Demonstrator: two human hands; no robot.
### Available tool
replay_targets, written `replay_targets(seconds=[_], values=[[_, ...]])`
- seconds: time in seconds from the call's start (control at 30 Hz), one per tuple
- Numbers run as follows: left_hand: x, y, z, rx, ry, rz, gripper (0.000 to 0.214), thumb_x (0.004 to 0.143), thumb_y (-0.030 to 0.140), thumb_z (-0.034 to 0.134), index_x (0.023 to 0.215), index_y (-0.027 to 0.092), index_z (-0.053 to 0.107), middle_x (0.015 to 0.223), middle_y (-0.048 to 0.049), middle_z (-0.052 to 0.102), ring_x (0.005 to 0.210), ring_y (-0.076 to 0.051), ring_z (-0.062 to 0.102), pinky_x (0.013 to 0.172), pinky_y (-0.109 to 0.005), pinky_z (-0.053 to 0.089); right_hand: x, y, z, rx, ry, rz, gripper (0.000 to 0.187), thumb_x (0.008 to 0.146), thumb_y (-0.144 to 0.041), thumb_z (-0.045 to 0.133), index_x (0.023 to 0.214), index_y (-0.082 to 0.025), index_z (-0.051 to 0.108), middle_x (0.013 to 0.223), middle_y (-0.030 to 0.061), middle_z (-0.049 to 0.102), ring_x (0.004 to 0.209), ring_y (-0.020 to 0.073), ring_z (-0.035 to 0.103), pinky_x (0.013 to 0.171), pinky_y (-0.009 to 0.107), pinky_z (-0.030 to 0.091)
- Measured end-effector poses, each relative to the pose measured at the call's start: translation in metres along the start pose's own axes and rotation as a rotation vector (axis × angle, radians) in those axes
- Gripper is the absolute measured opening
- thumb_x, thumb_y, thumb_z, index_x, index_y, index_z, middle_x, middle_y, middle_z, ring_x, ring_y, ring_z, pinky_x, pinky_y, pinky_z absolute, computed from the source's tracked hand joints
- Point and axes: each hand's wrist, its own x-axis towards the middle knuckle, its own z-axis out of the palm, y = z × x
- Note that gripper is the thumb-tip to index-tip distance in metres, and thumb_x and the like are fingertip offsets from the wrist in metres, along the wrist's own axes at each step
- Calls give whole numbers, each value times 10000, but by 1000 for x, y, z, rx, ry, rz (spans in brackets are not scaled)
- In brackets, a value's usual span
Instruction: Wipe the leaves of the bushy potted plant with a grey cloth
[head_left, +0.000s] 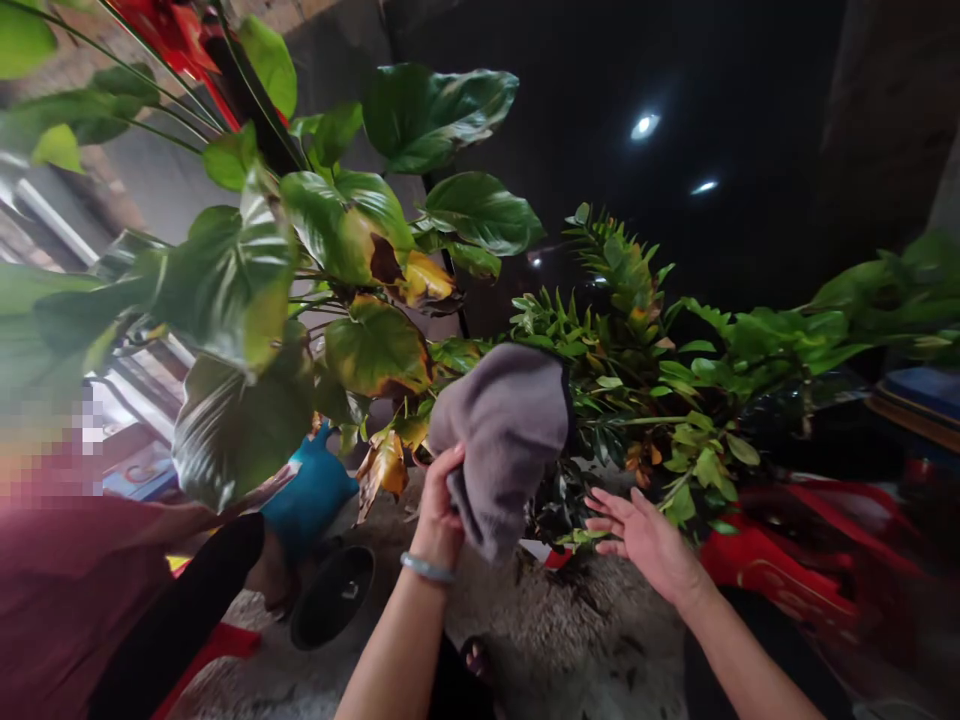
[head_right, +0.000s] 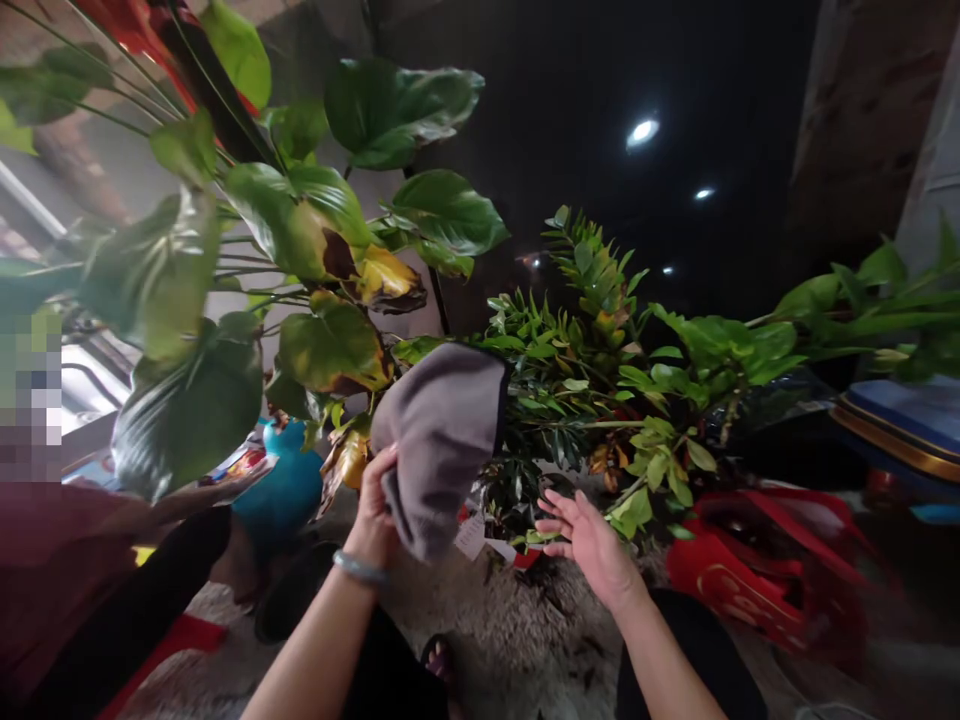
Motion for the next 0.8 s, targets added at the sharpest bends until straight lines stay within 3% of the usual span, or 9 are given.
replay_targets(seconds=[0.07,0.13,0.27,0.37,0.43,0.5,0.57,0.67,0.8], values=[[11,-8,25,5,10,-24,130,652,206,720,765,157,677,609,11,722,795,-233,723,852,-335,546,1,-1,0,16,1,-3,417,817,-531,572,983,-194,753,1116,126,731,865,253,679,638,351,544],[12,-29,36,91,24,-113,160,652,189,718,799,138,681,615,-19,726,746,-239,720,823,-361,555,1,-1,1,32,-15,1,416,808,-546,583,952,-196,756,1075,124,746,855,262,686,635,361,545],[-9,-67,18,291,-63,-321,324,539,145,758,857,139,696,660,-61,748,741,-277,724,757,-385,564,-2,-1,2,71,-18,24,408,772,-563,622,901,-199,754,908,114,779,887,297,700,761,413,550],[-23,-59,5,326,-217,-372,475,473,143,796,940,150,707,743,-68,772,788,-299,728,728,-375,560,-3,-1,2,89,29,37,428,741,-550,662,986,-206,734,899,103,783,982,315,689,857,430,530],[-22,-41,11,306,-290,-313,498,463,150,809,952,141,714,755,-69,774,790,-296,729,722,-364,559,-3,-1,1,86,35,-8,453,718,-546,688,1031,-220,714,933,97,779,962,308,692,811,422,546],[-13,-24,26,260,-301,-219,454,491,181,808,933,126,721,740,-72,771,782,-283,729,723,-352,560,-1,-1,0,64,16,-33,480,715,-567,684,1029,-206,709,1000,120,764,895,293,696,709,399,561],[0,-19,40,204,-223,-113,392,522,210,795,897,124,721,722,-68,767,764,-265,727,720,-339,560,1,0,-1,49,10,-11,508,758,-600,620,1019,-174,716,1079,151,738,850,273,693,630,372,556],[11,-35,39,228,-78,-34,347,500,206,797,830,139,711,688,-50,758,674,-227,704,686,-323,553,2,-1,0,51,22,32,502,835,-589,522,960,-152,735,1076,155,736,833,259,695,607,351,546],[-6,-59,2,378,-155,-192,392,425,176,818,804,142,721,678,-52,759,633,-225,689,655,-326,545,2,0,0,32,-71,46,480,820,-582,545,942,-159,738,1000,155,759,921,296,690,676,369,540]])
